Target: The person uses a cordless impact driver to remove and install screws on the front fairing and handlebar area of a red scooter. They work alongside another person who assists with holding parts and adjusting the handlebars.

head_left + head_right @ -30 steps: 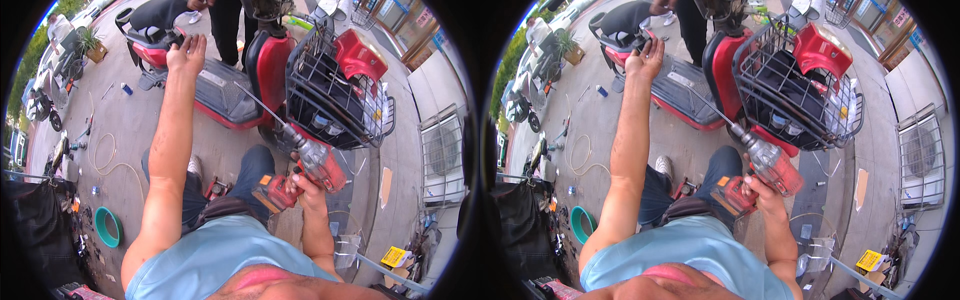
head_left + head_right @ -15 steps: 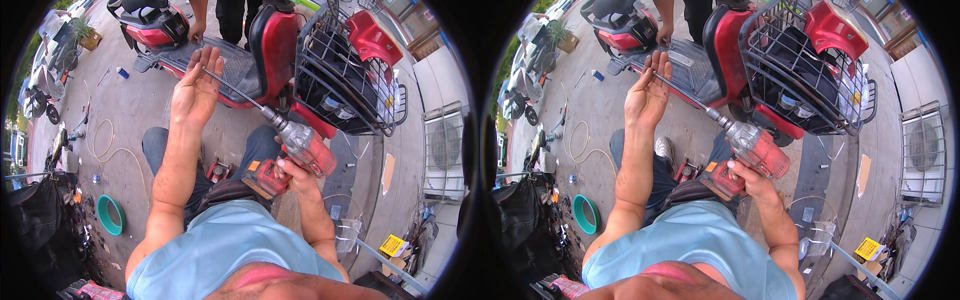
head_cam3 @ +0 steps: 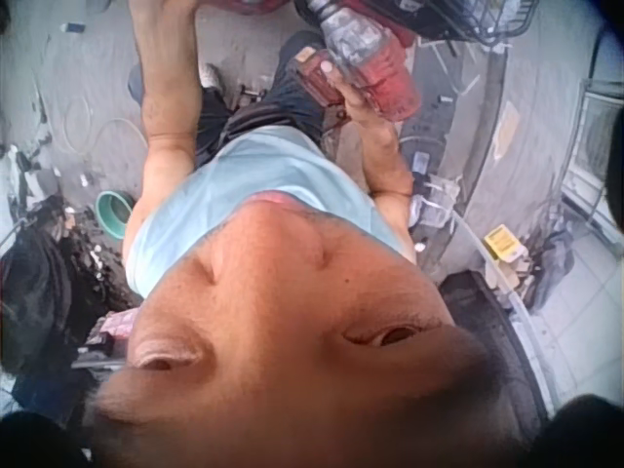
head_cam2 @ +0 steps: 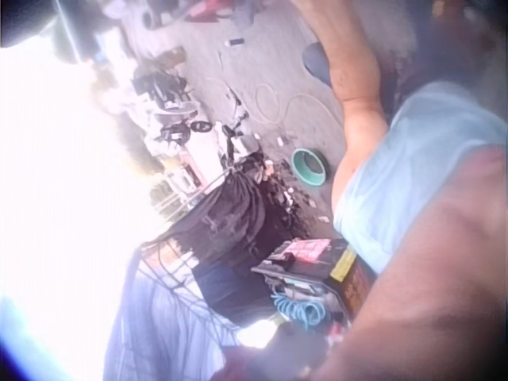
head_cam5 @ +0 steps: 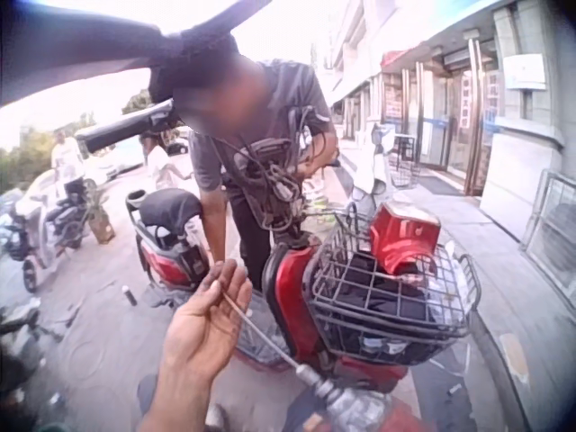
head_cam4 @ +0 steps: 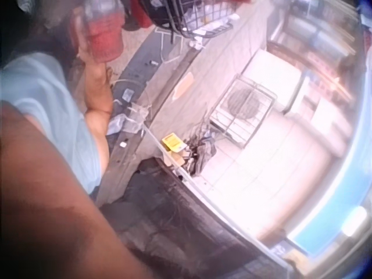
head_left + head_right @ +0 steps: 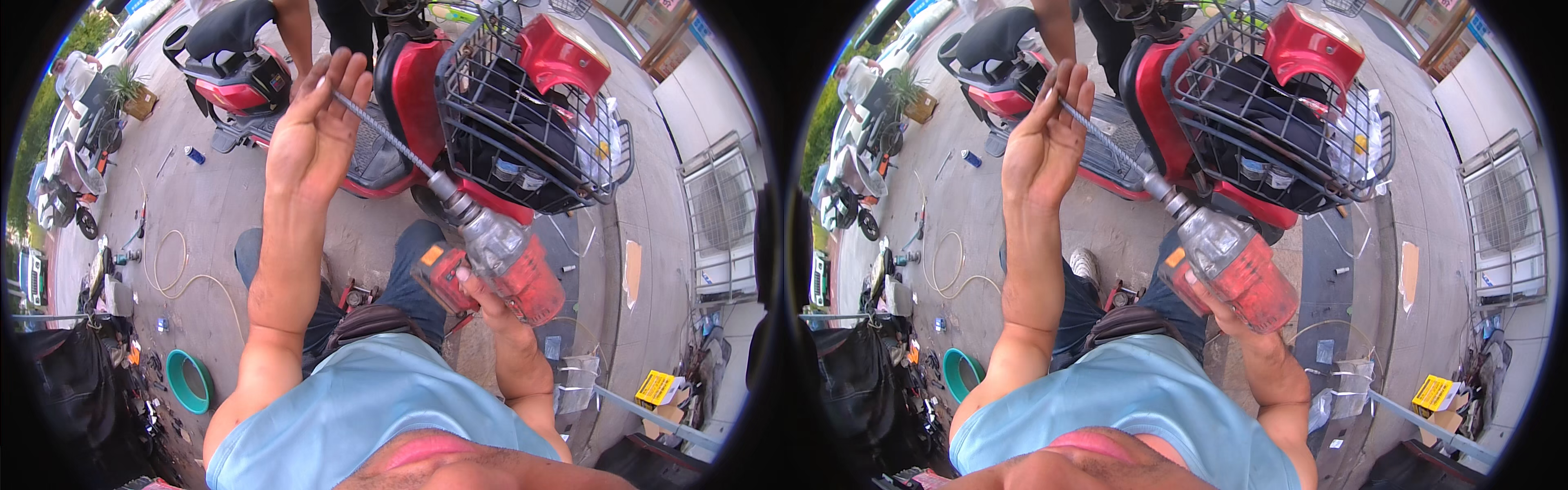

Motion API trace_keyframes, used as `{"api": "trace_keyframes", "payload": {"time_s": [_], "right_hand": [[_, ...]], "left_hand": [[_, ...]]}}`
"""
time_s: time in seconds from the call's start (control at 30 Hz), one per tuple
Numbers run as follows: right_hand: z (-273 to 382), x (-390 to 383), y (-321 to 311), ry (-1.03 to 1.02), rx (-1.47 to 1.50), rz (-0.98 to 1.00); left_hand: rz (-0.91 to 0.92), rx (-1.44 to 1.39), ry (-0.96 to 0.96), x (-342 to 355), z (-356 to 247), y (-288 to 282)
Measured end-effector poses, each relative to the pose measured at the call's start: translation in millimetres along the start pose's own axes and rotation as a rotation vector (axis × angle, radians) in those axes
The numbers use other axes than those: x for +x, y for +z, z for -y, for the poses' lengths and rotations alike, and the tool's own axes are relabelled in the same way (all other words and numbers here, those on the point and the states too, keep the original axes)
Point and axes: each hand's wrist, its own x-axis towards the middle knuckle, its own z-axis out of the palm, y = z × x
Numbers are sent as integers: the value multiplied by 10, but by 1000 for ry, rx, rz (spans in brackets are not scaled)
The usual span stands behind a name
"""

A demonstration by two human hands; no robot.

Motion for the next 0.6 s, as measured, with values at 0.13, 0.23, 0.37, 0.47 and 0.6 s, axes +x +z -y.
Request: {"api": "trace_keyframes", "payload": {"time_s": [0.13,0.23,0.37,0.47,0.6], "right_hand": [[554,194,-93,45,161,1],[953,397,-257,71,466,83],[1275,776,-398,64,537,164],[1423,1044,-499,25,461,155],[1569,1349,-580,-15,396,198]], "left_hand": [[265,-178,-107,394,115,354],[153,-5,-99,712,210,621],[258,102,-191,794,207,715],[145,445,106,1085,178,440],[5,970,663,1558,114,225]]}}
